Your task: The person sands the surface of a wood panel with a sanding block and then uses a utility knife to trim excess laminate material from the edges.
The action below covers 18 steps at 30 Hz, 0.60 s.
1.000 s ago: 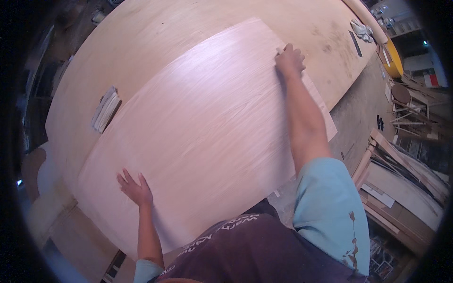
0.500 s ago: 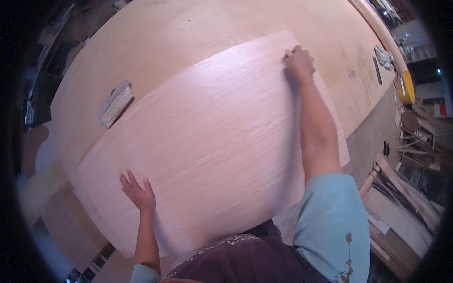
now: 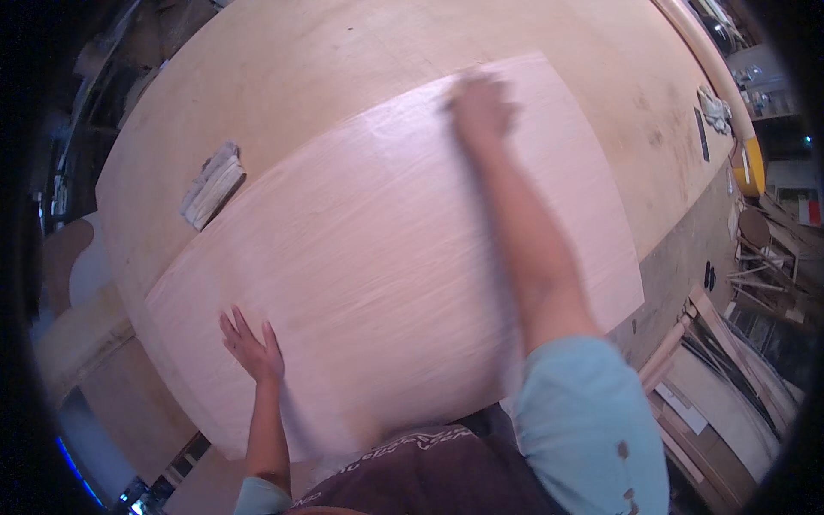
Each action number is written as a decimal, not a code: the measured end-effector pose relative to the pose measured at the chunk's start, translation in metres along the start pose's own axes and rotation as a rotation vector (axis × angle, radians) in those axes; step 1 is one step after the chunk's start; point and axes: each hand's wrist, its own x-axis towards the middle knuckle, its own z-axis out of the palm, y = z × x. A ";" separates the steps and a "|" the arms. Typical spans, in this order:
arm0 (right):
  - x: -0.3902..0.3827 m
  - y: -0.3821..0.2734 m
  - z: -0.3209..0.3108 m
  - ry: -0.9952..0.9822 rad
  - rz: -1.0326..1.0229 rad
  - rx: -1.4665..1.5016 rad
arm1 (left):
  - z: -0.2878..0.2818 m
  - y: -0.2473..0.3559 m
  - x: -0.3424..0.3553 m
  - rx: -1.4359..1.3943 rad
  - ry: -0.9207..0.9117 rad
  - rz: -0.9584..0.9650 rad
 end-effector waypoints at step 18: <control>0.051 0.006 0.016 0.076 0.007 0.016 | 0.002 -0.007 -0.004 0.028 -0.012 -0.009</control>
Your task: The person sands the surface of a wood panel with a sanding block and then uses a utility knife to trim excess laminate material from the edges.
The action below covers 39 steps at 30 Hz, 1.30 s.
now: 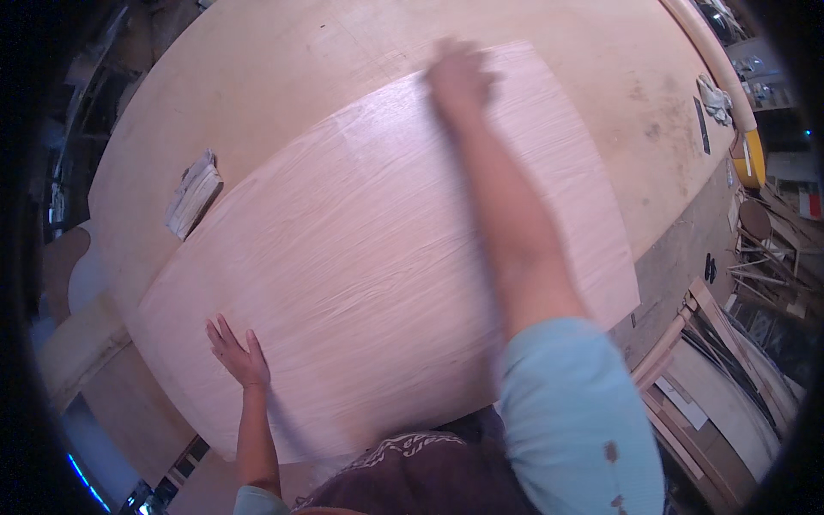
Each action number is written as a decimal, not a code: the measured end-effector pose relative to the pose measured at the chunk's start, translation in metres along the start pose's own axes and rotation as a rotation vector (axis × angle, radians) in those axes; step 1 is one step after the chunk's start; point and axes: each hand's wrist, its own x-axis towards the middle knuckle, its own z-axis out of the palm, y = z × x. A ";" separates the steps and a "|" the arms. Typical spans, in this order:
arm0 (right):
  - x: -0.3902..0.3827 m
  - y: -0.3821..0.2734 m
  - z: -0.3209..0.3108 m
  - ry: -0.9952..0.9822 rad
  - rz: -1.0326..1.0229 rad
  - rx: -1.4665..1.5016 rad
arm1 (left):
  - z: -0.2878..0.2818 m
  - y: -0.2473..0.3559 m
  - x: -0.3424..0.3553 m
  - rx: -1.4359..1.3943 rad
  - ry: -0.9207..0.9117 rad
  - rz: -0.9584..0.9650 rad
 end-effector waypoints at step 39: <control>-0.282 -0.485 0.125 -0.001 -1.467 -0.022 | -0.028 -0.159 -0.086 -0.654 0.057 -0.117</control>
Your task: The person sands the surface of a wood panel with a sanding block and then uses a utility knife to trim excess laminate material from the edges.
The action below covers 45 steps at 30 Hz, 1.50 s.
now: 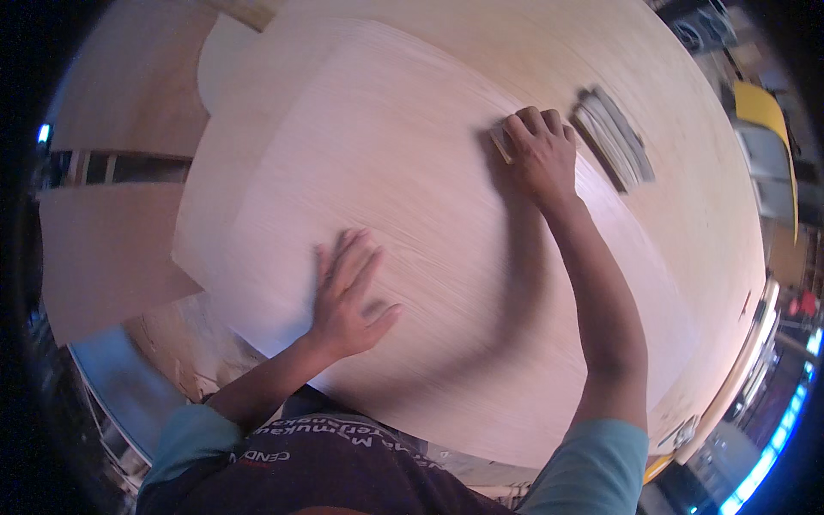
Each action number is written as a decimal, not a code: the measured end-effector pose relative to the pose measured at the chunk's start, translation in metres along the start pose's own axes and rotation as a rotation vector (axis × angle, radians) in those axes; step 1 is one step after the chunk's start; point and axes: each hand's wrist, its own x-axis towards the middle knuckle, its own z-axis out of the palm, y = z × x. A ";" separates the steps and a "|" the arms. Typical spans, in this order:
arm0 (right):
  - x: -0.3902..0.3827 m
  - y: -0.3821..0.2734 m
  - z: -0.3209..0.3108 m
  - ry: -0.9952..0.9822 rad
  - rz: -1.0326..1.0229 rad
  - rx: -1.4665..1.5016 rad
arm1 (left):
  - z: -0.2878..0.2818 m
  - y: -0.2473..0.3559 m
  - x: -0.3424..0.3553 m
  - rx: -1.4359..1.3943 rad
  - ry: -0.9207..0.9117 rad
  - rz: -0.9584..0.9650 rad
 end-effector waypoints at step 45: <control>0.077 -0.154 0.006 -0.095 -0.272 0.037 | -0.074 -0.112 -0.135 0.428 0.152 -0.412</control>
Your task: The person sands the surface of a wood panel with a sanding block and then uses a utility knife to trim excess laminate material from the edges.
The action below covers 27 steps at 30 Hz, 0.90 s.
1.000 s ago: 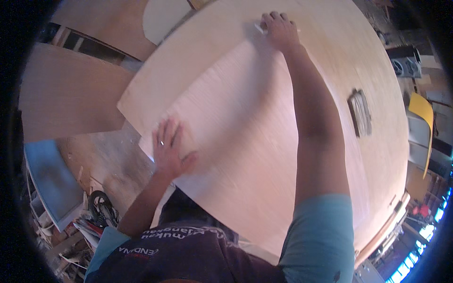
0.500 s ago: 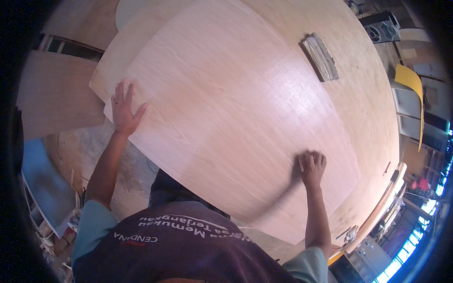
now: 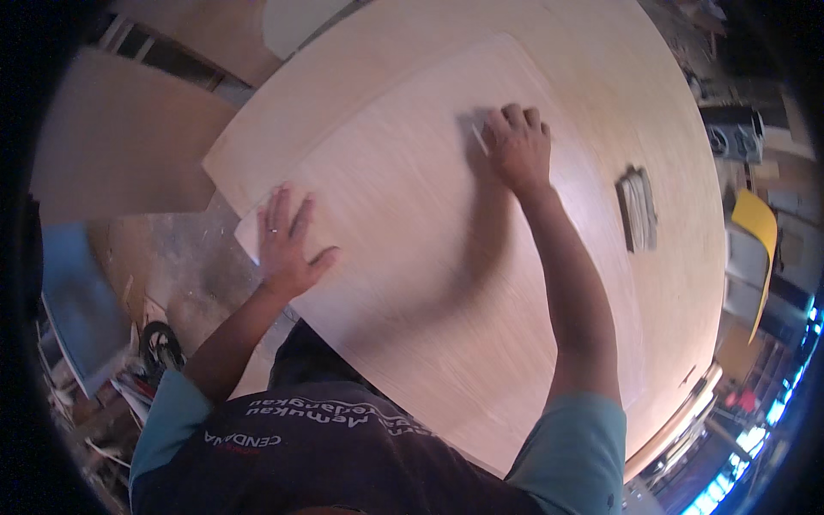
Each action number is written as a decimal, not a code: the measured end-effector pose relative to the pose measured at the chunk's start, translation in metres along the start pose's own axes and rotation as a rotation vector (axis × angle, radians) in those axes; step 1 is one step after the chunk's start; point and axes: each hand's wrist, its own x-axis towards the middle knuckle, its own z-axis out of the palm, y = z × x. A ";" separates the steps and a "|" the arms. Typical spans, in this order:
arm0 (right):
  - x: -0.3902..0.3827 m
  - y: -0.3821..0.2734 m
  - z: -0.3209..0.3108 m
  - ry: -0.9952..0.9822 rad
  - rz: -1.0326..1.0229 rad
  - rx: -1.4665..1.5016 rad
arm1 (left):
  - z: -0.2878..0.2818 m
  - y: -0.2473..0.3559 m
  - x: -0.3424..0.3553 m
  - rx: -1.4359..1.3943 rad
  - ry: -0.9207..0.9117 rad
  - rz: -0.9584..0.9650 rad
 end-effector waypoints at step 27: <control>-0.112 -0.087 -0.016 -0.079 0.006 0.037 | 0.000 -0.009 -0.003 -0.062 0.080 -0.005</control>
